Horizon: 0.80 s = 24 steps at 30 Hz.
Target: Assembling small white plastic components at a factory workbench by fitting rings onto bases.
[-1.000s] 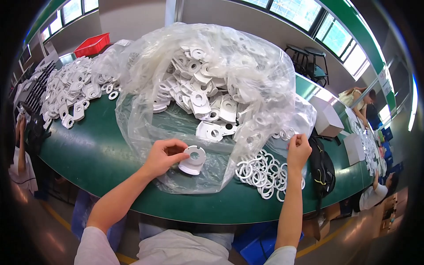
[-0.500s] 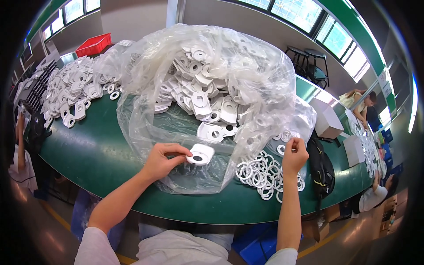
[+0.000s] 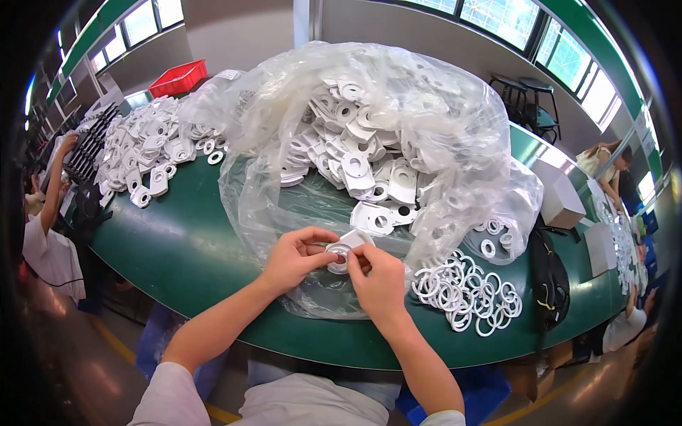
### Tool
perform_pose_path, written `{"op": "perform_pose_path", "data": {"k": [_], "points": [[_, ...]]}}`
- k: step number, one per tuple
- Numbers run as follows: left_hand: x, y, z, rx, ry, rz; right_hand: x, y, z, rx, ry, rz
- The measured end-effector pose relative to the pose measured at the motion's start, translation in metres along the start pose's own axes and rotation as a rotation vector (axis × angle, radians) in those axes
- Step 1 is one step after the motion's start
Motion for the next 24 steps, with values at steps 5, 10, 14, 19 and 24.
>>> {"op": "perform_pose_path", "data": {"k": [5, 10, 14, 19, 24], "points": [[-0.007, 0.007, -0.003, 0.041, 0.004, 0.061, 0.023, -0.034, -0.004, -0.162, -0.122, 0.302], [-0.009, 0.010, 0.005, 0.149, 0.003, -0.120, 0.013, -0.014, -0.024, 0.445, -0.060, -0.031], [-0.044, 0.017, 0.006, -0.010, 0.432, -0.826, -0.013, 0.020, -0.011, 0.644, -0.005, -0.265], [-0.075, 0.083, -0.006, 0.007, 0.710, -1.036, -0.047, 0.062, 0.004, 0.633, 0.045, -0.384], [-0.008, 0.164, -0.060, 0.360, 0.290, -1.342, -0.041, 0.043, 0.001, 0.453, -0.119, -0.469]]}}
Point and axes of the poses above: each hand's wrist, its own z-axis away from the middle knuckle, its own y-axis out of the palm, x = y × z, the point moved 5 cm from there along -z, towards the middle knuckle, and after that the axes turned 1 degree about x, right-handed, at the moved point
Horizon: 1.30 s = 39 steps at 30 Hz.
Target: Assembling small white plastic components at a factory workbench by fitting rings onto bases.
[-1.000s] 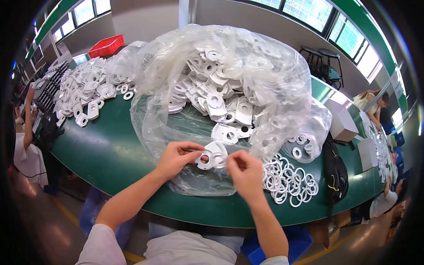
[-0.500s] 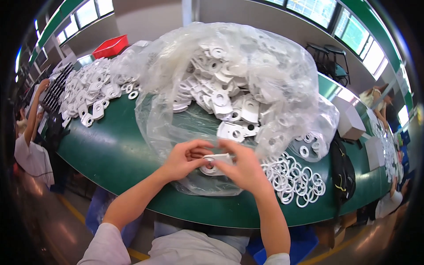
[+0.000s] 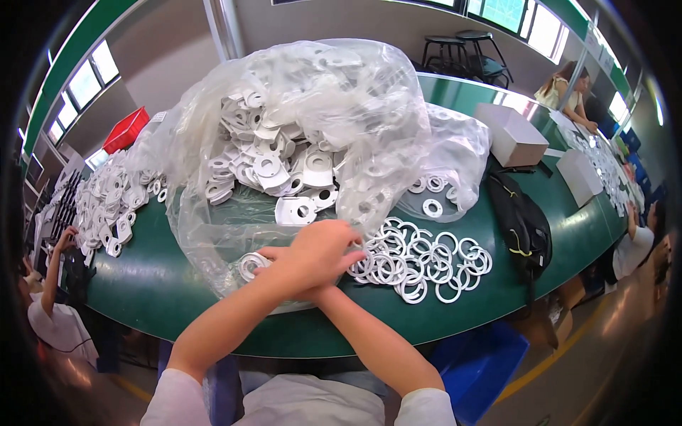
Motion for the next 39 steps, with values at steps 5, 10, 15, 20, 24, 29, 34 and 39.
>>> {"op": "perform_pose_path", "data": {"k": [5, 10, 15, 20, 24, 29, 34, 39], "points": [[-0.003, 0.016, -0.024, -0.001, -0.040, 0.203, -0.008, 0.001, -0.005, 0.036, 0.061, -0.052], [-0.019, -0.004, -0.034, -0.140, 0.204, 0.127, -0.008, 0.002, -0.003, 0.139, 0.064, -0.079], [-0.046, -0.002, -0.047, -0.023, 0.497, -0.155, -0.013, 0.005, -0.001, 0.181, -0.008, -0.148], [-0.071, -0.001, -0.051, 0.136, 0.525, -0.326, -0.020, 0.005, 0.001, 0.196, 0.059, -0.248], [-0.062, -0.010, -0.054, 0.369, 0.364, -0.404, 0.002, -0.004, 0.012, 0.156, 0.006, -0.251], [-0.047, -0.065, -0.041, 0.234, 0.385, -0.420, 0.011, -0.015, 0.000, -0.162, 0.232, -0.045], [0.021, -0.117, -0.008, 0.040, 0.138, -0.055, 0.006, -0.014, -0.003, -0.125, 0.420, -0.752], [0.082, -0.123, 0.054, -0.204, -0.171, 0.418, 0.007, -0.018, -0.003, -0.255, 0.445, -0.809]]}}
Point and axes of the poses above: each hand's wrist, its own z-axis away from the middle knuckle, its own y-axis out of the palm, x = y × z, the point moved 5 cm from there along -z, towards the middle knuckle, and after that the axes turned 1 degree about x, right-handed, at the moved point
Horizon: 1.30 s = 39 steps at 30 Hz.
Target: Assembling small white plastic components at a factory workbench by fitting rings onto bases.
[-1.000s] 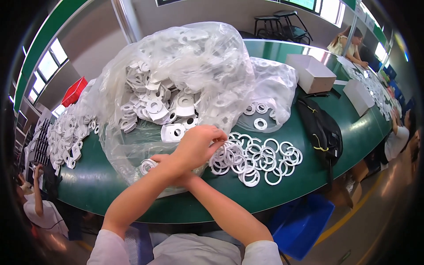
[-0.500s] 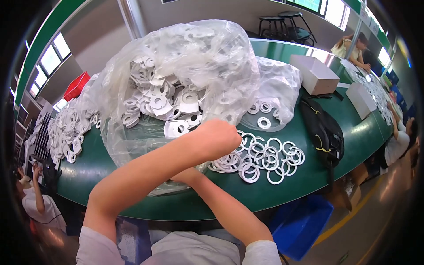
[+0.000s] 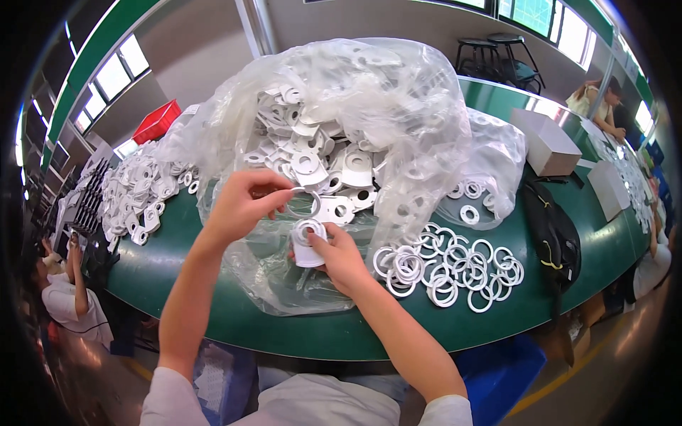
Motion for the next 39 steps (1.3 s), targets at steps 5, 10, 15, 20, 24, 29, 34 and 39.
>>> {"op": "perform_pose_path", "data": {"k": [5, 10, 15, 20, 24, 29, 34, 39], "points": [[0.070, 0.002, 0.035, -0.291, -0.210, 0.626, 0.003, 0.004, -0.001, -0.036, 0.013, 0.059], [0.091, 0.024, 0.048, -0.348, -0.278, 0.758, -0.003, 0.000, -0.004, -0.048, 0.031, -0.021], [0.093, 0.047, 0.056, -0.246, -0.273, 0.787, -0.003, 0.002, -0.003, -0.038, 0.002, -0.009], [0.093, 0.048, 0.057, -0.264, -0.265, 0.770, -0.002, 0.001, -0.002, -0.053, 0.000, 0.019], [0.091, 0.050, 0.058, -0.273, -0.249, 0.701, -0.003, -0.001, -0.002, -0.020, -0.010, -0.002], [0.086, 0.053, 0.060, -0.313, -0.256, 0.656, -0.001, 0.003, 0.001, 0.013, -0.065, 0.184], [0.087, 0.052, 0.061, -0.315, -0.239, 0.591, -0.005, -0.001, -0.002, 0.001, -0.104, 0.147], [0.089, 0.051, 0.061, -0.327, -0.203, 0.580, -0.004, -0.002, -0.003, 0.018, -0.103, 0.157]]}}
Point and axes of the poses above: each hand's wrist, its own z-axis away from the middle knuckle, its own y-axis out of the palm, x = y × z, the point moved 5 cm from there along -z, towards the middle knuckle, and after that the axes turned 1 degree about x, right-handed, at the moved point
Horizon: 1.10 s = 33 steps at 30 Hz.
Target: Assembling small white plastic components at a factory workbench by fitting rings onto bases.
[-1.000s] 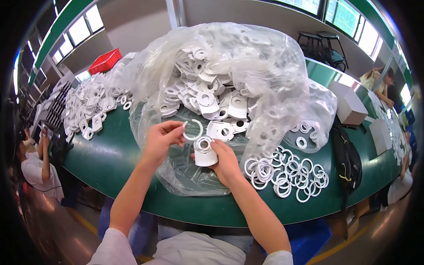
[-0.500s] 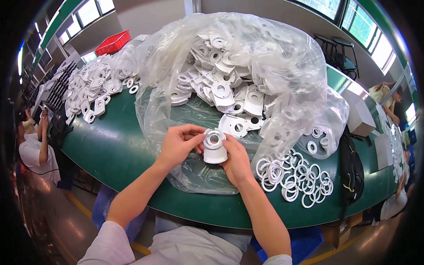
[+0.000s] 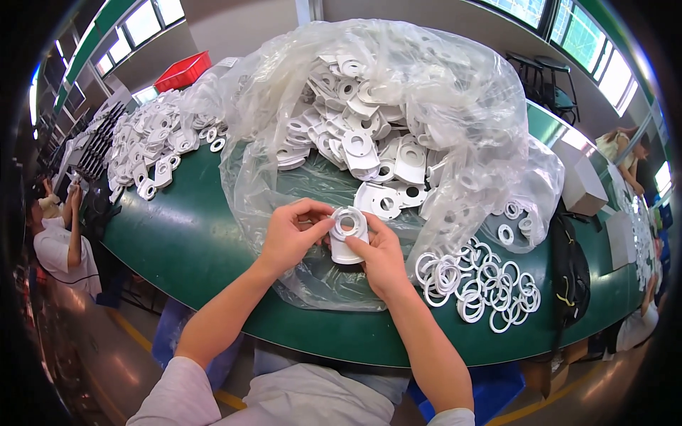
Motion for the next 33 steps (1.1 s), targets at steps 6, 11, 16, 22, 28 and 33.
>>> {"op": "perform_pose_path", "data": {"k": [6, 11, 16, 22, 28, 33], "points": [[-0.009, 0.001, 0.001, 0.005, 0.059, -0.063, 0.002, 0.001, 0.002, -0.009, -0.001, 0.030], [-0.008, 0.002, 0.002, -0.004, 0.080, -0.001, 0.002, 0.002, 0.004, -0.028, -0.021, 0.013], [-0.002, 0.003, 0.000, 0.051, 0.022, 0.050, 0.006, 0.003, 0.006, -0.029, -0.068, 0.044], [0.003, -0.002, -0.002, 0.085, -0.090, 0.052, 0.008, 0.008, 0.007, 0.042, -0.049, 0.199], [-0.002, -0.002, 0.001, 0.053, -0.064, 0.112, 0.010, 0.013, 0.009, 0.057, -0.085, 0.213], [-0.002, 0.000, 0.002, 0.095, -0.072, 0.115, 0.011, 0.015, 0.010, 0.115, -0.051, 0.163]]}}
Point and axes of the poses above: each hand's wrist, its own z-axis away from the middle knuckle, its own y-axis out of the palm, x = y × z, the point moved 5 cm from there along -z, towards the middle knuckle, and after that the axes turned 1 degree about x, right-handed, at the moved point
